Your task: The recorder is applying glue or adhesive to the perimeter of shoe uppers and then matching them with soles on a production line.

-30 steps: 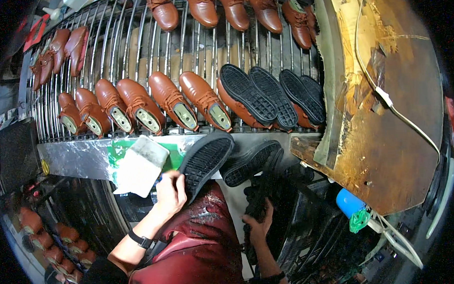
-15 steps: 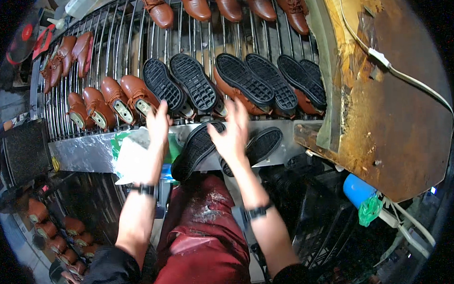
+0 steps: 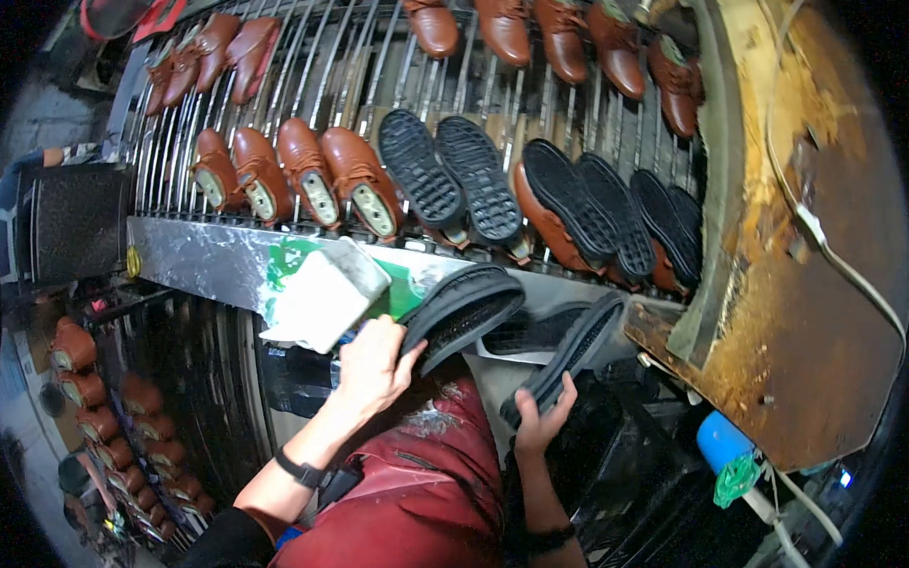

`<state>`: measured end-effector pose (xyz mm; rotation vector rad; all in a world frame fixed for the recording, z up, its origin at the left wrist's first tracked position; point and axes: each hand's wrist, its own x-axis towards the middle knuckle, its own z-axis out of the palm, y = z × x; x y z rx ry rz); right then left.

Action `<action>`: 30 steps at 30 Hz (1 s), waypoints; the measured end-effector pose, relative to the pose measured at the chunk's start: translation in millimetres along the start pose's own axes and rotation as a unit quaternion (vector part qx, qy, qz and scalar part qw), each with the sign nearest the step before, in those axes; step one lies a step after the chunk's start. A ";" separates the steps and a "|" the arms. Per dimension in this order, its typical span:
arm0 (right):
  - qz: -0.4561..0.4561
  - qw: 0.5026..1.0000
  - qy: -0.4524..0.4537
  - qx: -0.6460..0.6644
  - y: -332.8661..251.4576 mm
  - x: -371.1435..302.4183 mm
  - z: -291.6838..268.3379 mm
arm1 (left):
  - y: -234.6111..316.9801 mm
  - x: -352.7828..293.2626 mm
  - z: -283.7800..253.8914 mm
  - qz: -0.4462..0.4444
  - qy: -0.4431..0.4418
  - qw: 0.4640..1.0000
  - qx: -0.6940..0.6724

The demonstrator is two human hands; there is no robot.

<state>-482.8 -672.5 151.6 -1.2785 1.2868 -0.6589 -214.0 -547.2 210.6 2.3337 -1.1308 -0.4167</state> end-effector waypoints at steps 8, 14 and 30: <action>-0.252 0.868 -0.199 -0.379 -135.7 71.4 282.0 | -205.5 170.1 -60.7 -0.310 0.220 0.897 -0.226; -0.163 0.807 -0.303 -0.479 -106.1 120.7 416.0 | -312.2 201.5 -12.0 -0.459 0.261 0.796 -0.296; 0.410 0.896 0.164 -0.035 67.6 98.3 78.5 | -39.6 6.1 157.5 -0.143 -0.149 0.964 0.167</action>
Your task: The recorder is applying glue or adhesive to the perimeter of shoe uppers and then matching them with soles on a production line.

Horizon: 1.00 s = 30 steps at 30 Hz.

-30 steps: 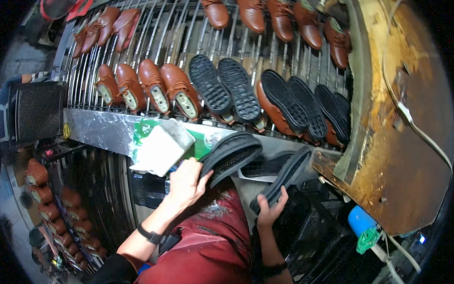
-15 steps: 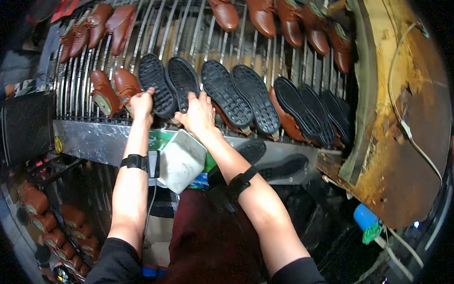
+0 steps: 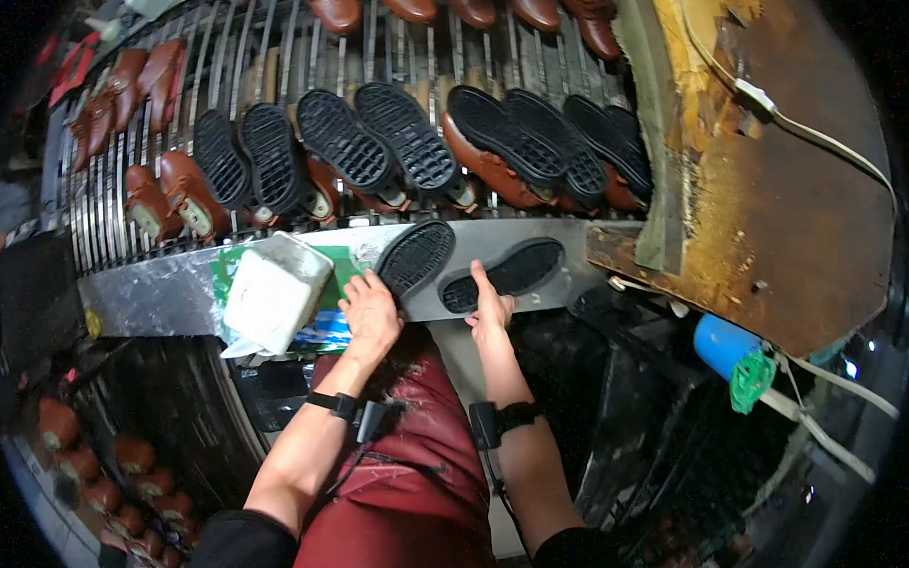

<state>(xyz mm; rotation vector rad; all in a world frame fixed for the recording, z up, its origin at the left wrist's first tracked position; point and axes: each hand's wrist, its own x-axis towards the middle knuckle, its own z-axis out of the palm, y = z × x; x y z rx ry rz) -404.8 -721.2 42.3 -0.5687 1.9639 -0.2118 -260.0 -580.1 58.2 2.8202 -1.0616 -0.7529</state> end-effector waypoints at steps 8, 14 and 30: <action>-0.108 0.951 -0.118 0.264 14.3 -46.8 -56.3 | -21.5 -80.5 -127.2 0.160 0.004 0.958 -0.240; -0.410 0.872 -0.263 -0.050 -28.4 -221.9 -39.1 | -146.6 -58.1 -246.9 0.048 0.285 0.888 -0.357; -0.633 0.464 -0.138 -0.604 -18.3 -368.9 475.3 | -534.4 212.3 -200.4 -0.195 0.174 0.660 -0.705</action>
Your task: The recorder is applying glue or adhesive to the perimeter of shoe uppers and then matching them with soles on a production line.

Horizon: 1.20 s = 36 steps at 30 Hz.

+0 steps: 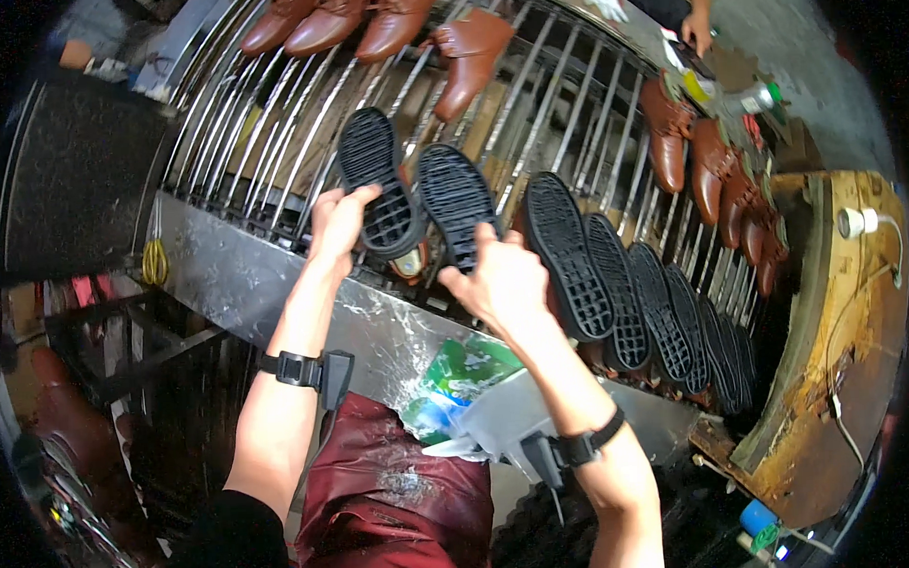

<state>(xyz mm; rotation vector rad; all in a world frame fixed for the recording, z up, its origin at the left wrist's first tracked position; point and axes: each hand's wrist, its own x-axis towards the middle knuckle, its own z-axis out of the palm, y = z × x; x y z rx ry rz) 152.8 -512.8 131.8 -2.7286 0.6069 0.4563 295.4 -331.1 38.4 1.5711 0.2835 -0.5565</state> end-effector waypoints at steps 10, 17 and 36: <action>-0.186 0.959 0.138 0.162 10.7 -142.3 -55.9 | -63.1 -121.4 -75.3 0.257 -0.044 0.965 0.005; -0.342 0.828 0.349 0.275 29.1 -298.3 60.0 | -233.8 -299.3 -286.8 0.491 0.188 0.770 0.361; 0.010 0.762 0.614 0.207 2.0 -382.1 252.0 | -124.1 -379.1 -478.4 0.553 0.344 0.710 0.269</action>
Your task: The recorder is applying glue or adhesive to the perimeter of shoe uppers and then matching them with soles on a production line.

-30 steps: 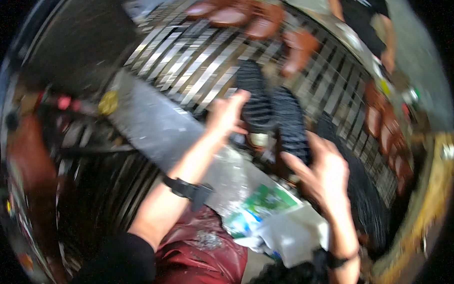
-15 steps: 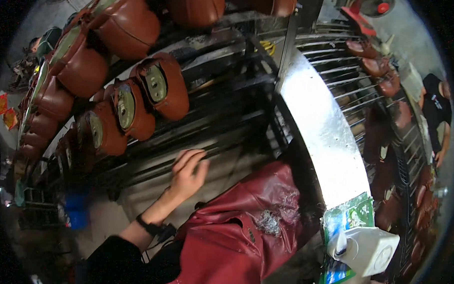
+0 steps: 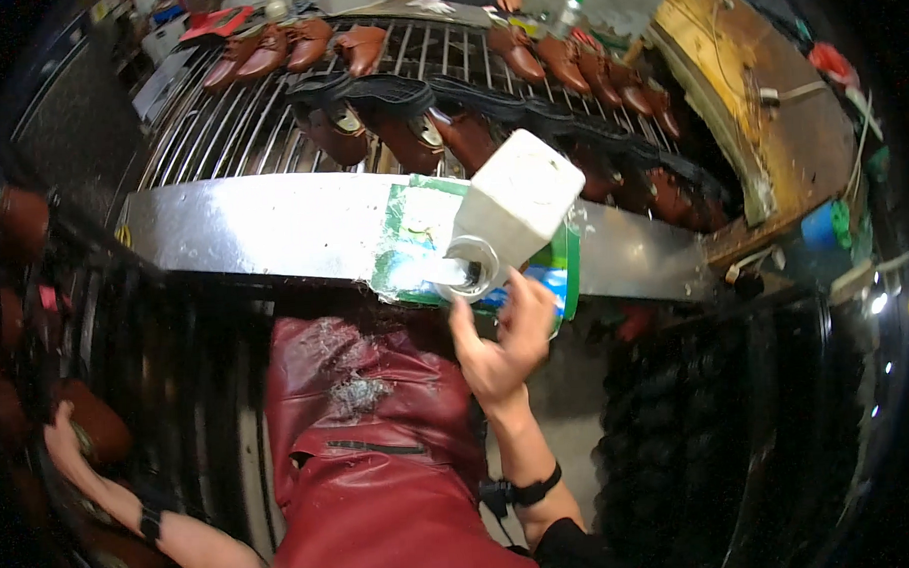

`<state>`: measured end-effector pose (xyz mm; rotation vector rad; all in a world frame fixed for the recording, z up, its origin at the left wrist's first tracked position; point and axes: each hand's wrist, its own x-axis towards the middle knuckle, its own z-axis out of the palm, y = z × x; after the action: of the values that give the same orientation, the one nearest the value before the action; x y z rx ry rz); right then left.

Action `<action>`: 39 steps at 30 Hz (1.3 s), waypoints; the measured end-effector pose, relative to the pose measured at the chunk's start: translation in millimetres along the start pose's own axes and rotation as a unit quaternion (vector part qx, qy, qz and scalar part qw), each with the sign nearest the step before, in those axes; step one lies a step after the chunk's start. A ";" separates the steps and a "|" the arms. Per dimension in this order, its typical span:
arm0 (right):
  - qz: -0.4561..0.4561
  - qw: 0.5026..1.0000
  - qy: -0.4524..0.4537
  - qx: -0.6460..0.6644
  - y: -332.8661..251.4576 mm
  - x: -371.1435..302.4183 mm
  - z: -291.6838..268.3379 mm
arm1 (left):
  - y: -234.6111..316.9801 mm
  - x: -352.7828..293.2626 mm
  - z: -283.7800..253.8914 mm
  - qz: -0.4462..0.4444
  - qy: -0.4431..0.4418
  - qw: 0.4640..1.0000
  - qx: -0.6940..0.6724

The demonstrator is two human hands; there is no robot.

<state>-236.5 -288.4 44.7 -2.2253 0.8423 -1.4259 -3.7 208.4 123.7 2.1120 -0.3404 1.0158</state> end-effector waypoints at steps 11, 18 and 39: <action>0.087 0.992 -0.092 -0.002 32.2 22.9 33.1 | 0.0 -145.3 98.4 -0.451 -0.019 0.744 -0.494; 0.047 0.997 -0.032 0.048 29.6 33.4 27.3 | 48.3 -159.0 198.6 -0.291 -0.413 0.595 -0.625; 0.407 0.739 -0.227 0.488 -5.6 5.0 108.9 | 89.1 -142.4 291.7 0.297 -0.295 0.891 -0.174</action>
<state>-134.6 -288.9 5.4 -1.0463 0.5448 -0.5718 19.8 -76.1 -54.6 1.9654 -1.4285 0.5230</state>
